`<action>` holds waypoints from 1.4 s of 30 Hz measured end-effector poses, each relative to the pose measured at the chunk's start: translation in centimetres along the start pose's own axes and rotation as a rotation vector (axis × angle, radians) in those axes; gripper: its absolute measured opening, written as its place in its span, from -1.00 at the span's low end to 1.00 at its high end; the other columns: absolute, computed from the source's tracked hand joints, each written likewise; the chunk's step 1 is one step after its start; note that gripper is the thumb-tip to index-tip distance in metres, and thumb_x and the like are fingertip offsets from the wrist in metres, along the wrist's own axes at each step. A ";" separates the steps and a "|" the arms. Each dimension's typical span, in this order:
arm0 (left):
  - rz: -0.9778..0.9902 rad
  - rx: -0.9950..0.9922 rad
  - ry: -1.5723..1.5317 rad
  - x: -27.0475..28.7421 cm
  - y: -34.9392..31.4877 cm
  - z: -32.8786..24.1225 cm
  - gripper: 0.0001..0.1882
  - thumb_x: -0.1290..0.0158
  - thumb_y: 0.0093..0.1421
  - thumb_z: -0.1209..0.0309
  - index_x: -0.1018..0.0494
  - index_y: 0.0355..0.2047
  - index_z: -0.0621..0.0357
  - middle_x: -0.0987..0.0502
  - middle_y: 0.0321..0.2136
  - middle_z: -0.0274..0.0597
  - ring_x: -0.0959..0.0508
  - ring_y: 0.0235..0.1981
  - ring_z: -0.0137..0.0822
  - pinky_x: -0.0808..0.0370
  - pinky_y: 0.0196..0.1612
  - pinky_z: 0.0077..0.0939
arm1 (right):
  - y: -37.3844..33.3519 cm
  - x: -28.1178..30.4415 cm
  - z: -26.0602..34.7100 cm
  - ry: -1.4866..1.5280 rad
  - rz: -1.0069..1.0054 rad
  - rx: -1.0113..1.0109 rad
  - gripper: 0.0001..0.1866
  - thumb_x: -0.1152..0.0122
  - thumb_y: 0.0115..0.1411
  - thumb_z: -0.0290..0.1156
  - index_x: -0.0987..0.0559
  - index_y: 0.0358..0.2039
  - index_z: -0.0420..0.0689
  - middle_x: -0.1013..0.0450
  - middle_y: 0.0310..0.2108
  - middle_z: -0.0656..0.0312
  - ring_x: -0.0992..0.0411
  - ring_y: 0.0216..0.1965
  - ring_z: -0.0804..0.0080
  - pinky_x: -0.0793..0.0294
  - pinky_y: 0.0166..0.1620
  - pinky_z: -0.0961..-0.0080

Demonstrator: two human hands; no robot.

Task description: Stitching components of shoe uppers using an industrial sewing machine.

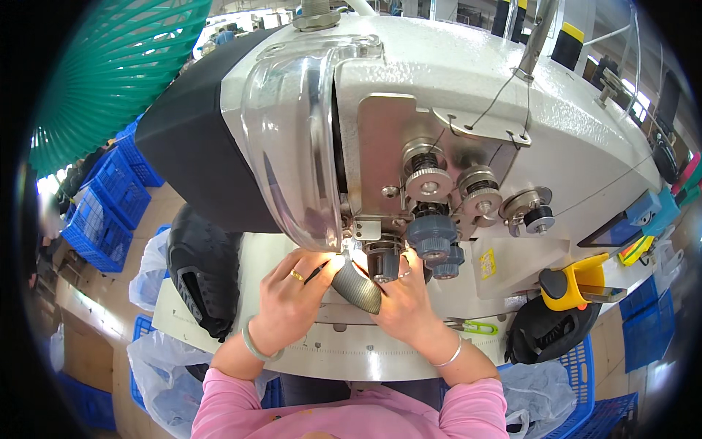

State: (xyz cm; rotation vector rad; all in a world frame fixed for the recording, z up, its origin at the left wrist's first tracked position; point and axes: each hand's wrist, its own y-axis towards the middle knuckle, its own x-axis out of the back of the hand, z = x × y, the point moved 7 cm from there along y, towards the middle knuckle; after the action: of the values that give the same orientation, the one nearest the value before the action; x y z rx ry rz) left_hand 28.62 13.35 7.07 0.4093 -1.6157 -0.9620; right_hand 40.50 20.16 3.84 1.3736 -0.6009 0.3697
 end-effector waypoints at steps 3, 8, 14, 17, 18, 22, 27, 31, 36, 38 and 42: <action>0.064 0.026 -0.016 0.0 0.0 0.1 -0.61 -0.10 -0.08 0.55 -0.48 -0.16 0.32 -0.46 -0.18 -0.08 -0.55 -0.12 -0.12 -0.58 -0.21 -0.32 | 0.7 0.4 1.2 -0.062 -0.008 0.005 -0.55 -0.26 -0.19 -0.58 -0.60 -0.17 -0.17 -0.47 -0.10 0.17 -0.39 -0.10 0.14 -0.35 -0.04 0.13; 0.061 -0.034 0.005 0.1 0.1 0.0 -0.60 -0.10 -0.08 0.56 -0.48 -0.15 0.33 -0.46 -0.15 -0.05 -0.56 -0.10 -0.10 -0.60 -0.22 -0.36 | 1.0 0.4 2.0 -0.159 -0.021 0.000 -0.54 -0.27 -0.25 -0.62 -0.60 -0.20 -0.21 -0.46 -0.11 0.16 -0.37 -0.12 0.11 -0.43 -0.06 0.21; -0.043 0.030 -0.117 0.3 0.6 1.6 -0.73 -0.17 -0.03 0.56 -0.53 -0.25 0.28 -0.53 -0.42 -0.17 -0.59 -0.36 -0.20 -0.54 -0.38 -0.42 | 1.1 0.4 1.5 -0.153 -0.005 -0.051 -0.53 -0.29 -0.25 -0.59 -0.61 -0.19 -0.17 -0.46 -0.20 0.20 -0.38 -0.21 0.17 -0.42 -0.11 0.26; -0.116 0.215 -0.235 0.0 0.6 3.0 -0.81 -0.21 0.01 0.53 -0.55 -0.31 0.26 -0.53 -0.56 -0.21 -0.54 -0.52 -0.23 -0.46 -0.50 -0.42 | 0.7 0.0 0.9 -0.058 0.028 -0.093 -0.46 -0.34 -0.33 -0.51 -0.61 -0.17 -0.10 -0.44 -0.22 0.34 -0.42 -0.18 0.28 -0.24 -0.10 0.16; -0.181 0.296 -0.278 -0.3 0.6 3.5 -0.83 -0.23 0.03 0.52 -0.55 -0.34 0.25 -0.52 -0.60 -0.22 -0.50 -0.59 -0.23 -0.41 -0.54 -0.42 | 0.4 -0.2 0.6 -0.062 0.029 -0.097 -0.46 -0.34 -0.33 -0.51 -0.61 -0.17 -0.10 -0.44 -0.22 0.34 -0.42 -0.18 0.28 -0.24 -0.10 0.16; -0.289 0.124 -0.100 -0.5 0.4 1.5 -0.81 -0.25 -0.08 0.54 -0.56 -0.39 0.21 -0.53 -0.47 -0.26 -0.50 -0.51 -0.24 -0.43 -0.45 -0.40 | 0.5 -0.2 0.1 0.043 -0.023 -0.052 -0.49 -0.33 -0.32 -0.51 -0.64 -0.20 -0.08 -0.44 -0.23 0.34 -0.42 -0.25 0.28 -0.34 -0.28 0.31; -0.148 -0.019 0.003 0.5 0.5 0.6 -0.71 -0.20 -0.19 0.55 -0.57 -0.35 0.18 -0.53 -0.33 -0.31 -0.54 -0.33 -0.29 -0.51 -0.31 -0.41 | 0.5 0.9 0.5 0.008 0.007 -0.073 -0.58 -0.33 -0.33 -0.51 -0.65 -0.31 -0.03 -0.43 -0.27 0.30 -0.41 -0.35 0.26 -0.39 -0.41 0.34; -0.073 -0.012 0.045 0.5 0.3 0.3 -0.71 -0.15 -0.16 0.52 -0.57 -0.32 0.18 -0.52 -0.30 -0.30 -0.55 -0.25 -0.30 -0.56 -0.24 -0.39 | -0.3 0.4 -0.6 0.043 0.146 -0.183 -0.66 -0.30 -0.24 -0.62 -0.67 -0.34 -0.11 -0.48 -0.20 0.25 -0.48 -0.27 0.28 -0.48 -0.26 0.40; -0.064 0.012 0.063 0.2 0.1 0.1 -0.70 -0.12 -0.14 0.50 -0.56 -0.30 0.20 -0.51 -0.24 -0.25 -0.55 -0.23 -0.26 -0.57 -0.28 -0.43 | 0.3 0.9 -0.7 0.052 0.115 -0.109 -0.66 -0.30 -0.26 -0.60 -0.66 -0.35 -0.13 -0.50 -0.25 0.25 -0.50 -0.32 0.27 -0.49 -0.29 0.39; -0.046 -0.001 0.065 0.1 0.1 0.0 -0.67 -0.11 -0.13 0.53 -0.54 -0.26 0.22 -0.50 -0.21 -0.21 -0.56 -0.22 -0.23 -0.57 -0.30 -0.44 | 0.3 0.8 -0.7 0.039 0.128 -0.133 -0.66 -0.33 -0.25 -0.58 -0.67 -0.34 -0.10 -0.51 -0.29 0.27 -0.50 -0.35 0.29 -0.49 -0.30 0.38; -0.041 -0.014 0.034 0.2 0.4 0.2 -0.64 -0.10 -0.14 0.56 -0.52 -0.24 0.25 -0.49 -0.20 -0.16 -0.55 -0.20 -0.19 -0.57 -0.31 -0.43 | 0.9 1.2 -0.1 0.022 0.098 -0.125 -0.68 -0.35 -0.23 -0.56 -0.67 -0.35 -0.05 -0.51 -0.29 0.29 -0.50 -0.34 0.32 -0.49 -0.32 0.40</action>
State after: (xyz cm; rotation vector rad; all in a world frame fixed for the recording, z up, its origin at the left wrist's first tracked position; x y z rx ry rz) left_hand 28.49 13.53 7.47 0.4483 -1.5742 -0.9919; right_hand 40.96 20.34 5.25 1.2222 -0.6635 0.4190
